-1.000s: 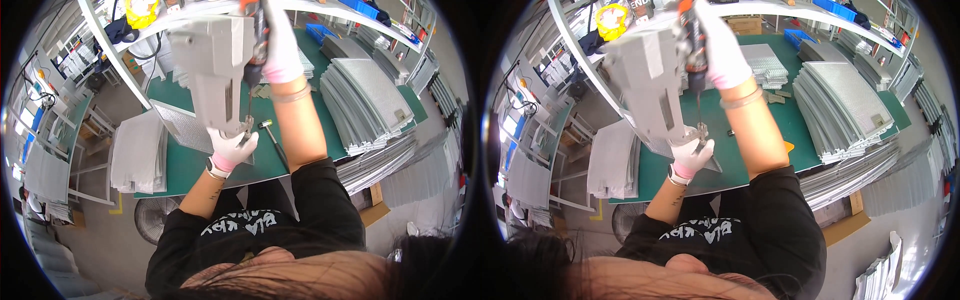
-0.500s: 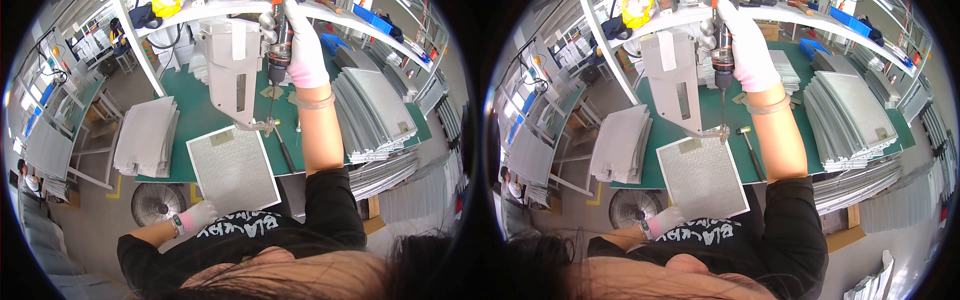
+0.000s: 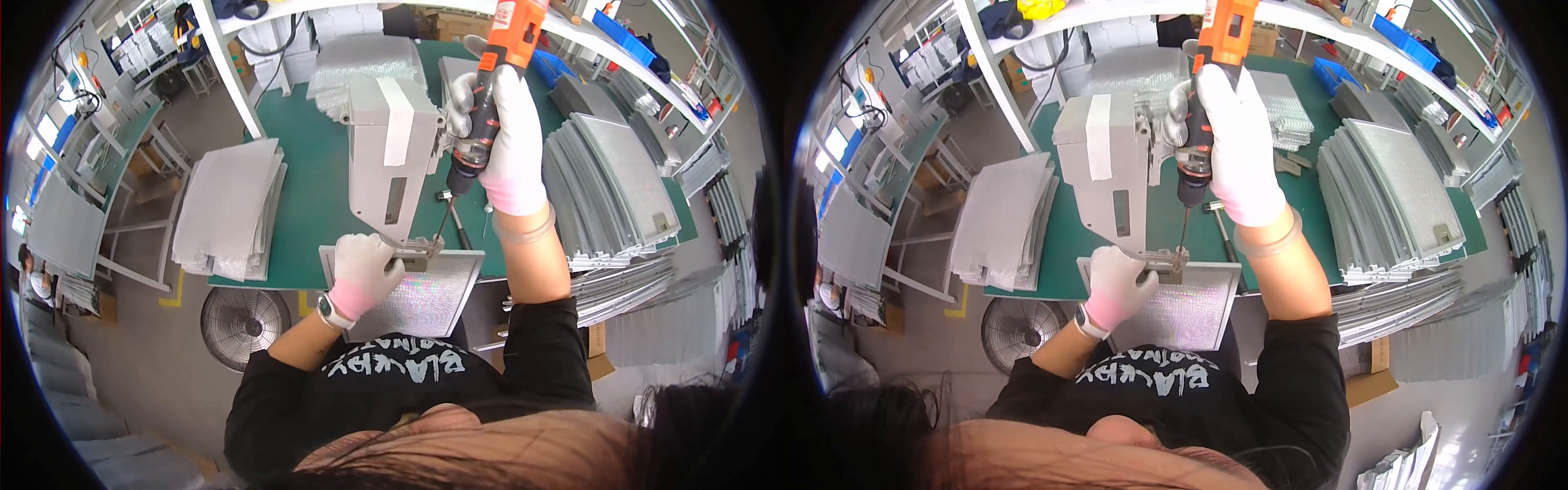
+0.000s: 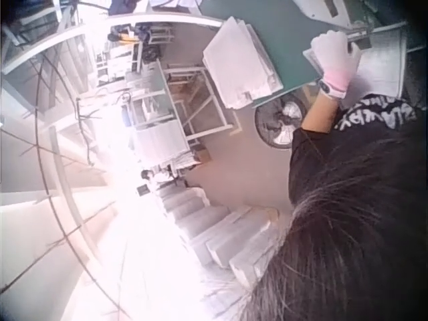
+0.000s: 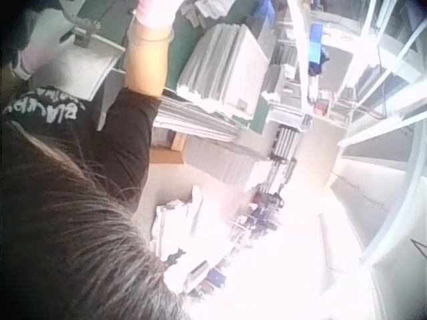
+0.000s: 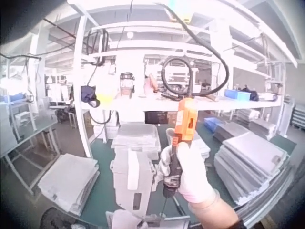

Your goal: Assemble metal mesh air filters by attaching frames and using a pneumatic rivet gun to secure components.

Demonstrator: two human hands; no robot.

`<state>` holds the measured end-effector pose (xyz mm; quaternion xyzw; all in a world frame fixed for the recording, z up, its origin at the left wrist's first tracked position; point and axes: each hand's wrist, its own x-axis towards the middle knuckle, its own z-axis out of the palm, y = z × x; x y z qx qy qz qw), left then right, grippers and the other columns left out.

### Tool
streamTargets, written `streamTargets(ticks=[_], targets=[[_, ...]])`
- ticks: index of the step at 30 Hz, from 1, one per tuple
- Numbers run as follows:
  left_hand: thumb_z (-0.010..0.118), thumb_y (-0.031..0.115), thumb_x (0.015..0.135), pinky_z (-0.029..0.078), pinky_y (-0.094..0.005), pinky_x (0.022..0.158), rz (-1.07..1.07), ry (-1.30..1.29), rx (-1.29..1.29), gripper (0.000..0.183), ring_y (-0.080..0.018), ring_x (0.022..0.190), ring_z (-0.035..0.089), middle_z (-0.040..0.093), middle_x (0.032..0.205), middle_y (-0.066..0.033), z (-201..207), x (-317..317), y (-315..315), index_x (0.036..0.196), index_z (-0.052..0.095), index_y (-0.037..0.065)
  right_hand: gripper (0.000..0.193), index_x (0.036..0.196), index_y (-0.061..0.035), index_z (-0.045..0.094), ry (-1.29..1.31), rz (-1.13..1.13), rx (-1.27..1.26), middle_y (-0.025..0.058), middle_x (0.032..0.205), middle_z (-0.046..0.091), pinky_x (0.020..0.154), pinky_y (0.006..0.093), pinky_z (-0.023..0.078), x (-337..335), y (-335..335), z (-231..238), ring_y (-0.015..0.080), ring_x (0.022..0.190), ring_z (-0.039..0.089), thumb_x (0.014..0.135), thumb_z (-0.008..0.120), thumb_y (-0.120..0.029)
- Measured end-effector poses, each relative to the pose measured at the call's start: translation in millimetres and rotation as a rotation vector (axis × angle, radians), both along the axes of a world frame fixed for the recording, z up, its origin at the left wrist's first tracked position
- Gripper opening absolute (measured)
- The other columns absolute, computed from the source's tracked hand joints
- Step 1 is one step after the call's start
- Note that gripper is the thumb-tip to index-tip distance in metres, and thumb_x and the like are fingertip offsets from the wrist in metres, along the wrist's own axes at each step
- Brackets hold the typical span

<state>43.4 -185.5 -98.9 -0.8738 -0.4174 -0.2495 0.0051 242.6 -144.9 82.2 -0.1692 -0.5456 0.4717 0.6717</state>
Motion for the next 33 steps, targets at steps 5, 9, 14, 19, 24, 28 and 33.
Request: streamTargets(ticks=[5,9,14,19,24,28,33], targets=[[0.065,0.019,0.067,0.038,-0.0462,0.057,0.000,-0.202,0.148,0.011,-0.0302,0.056,0.050,0.050,0.060,-0.0081,0,8,-34,0.065,0.059,0.010,0.053,0.141,-0.0077,0.039,0.042,0.050,-0.006,0.0061,0.081,0.056,0.053,0.0270,0.045,-10,-5,-21,0.0117,0.060,0.055,0.101,0.054,-0.039],[0.067,0.021,0.068,0.036,-0.0442,0.053,0.042,-0.137,-0.010,0.011,-0.0306,0.051,0.050,0.048,0.053,-0.0070,3,8,-43,0.074,0.068,0.012,0.058,0.142,-0.0046,0.037,0.074,0.012,-0.020,0.0064,0.079,0.054,0.053,0.0269,0.045,-15,-6,-28,0.0119,0.059,0.054,0.102,0.050,-0.045],[0.074,0.032,0.071,0.035,-0.0400,0.052,0.014,-0.242,0.060,0.024,-0.0251,0.046,0.050,0.054,0.055,-0.0011,3,10,-45,0.089,0.074,0.017,0.059,0.141,-0.0044,0.037,0.076,0.022,0.022,0.0065,0.078,0.054,0.051,0.0255,0.044,-12,-9,-37,0.0119,0.058,0.054,0.102,0.049,-0.046],[0.074,0.033,0.071,0.036,-0.0393,0.051,0.000,-0.239,0.096,0.025,-0.0237,0.046,0.051,0.054,0.056,0.0000,1,9,-46,0.091,0.074,0.017,0.057,0.141,-0.0052,0.036,0.101,0.019,-0.015,0.0070,0.078,0.054,0.048,0.0250,0.043,-16,-12,-36,0.0117,0.057,0.054,0.102,0.049,-0.046],[0.074,0.034,0.072,0.037,-0.0389,0.051,-0.014,-0.270,0.033,0.027,-0.0224,0.049,0.055,0.056,0.059,0.0003,-1,5,-46,0.092,0.073,0.016,0.051,0.138,-0.0060,0.035,0.137,0.041,-0.160,0.0071,0.078,0.055,0.040,0.0220,0.037,-29,-32,-45,0.0113,0.054,0.054,0.102,0.053,-0.037],[0.075,0.031,0.072,0.041,-0.0376,0.054,-0.052,-0.226,-0.013,0.027,-0.0209,0.057,0.058,0.057,0.066,0.0003,-2,6,-51,0.092,0.074,0.013,0.053,0.136,-0.0021,0.035,0.062,0.059,-0.104,0.0075,0.076,0.054,0.049,0.0255,0.044,-30,-32,-73,0.0121,0.056,0.053,0.101,0.056,-0.035],[0.076,0.023,0.073,0.044,-0.0353,0.057,-0.128,-0.382,-0.027,0.029,-0.0201,0.063,0.057,0.056,0.071,-0.0018,-15,10,-57,0.099,0.074,0.010,0.058,0.130,0.0005,0.036,0.054,0.232,-0.074,0.0089,0.075,0.056,0.053,0.0267,0.046,-25,-34,-78,0.0125,0.058,0.054,0.097,0.059,-0.042]])
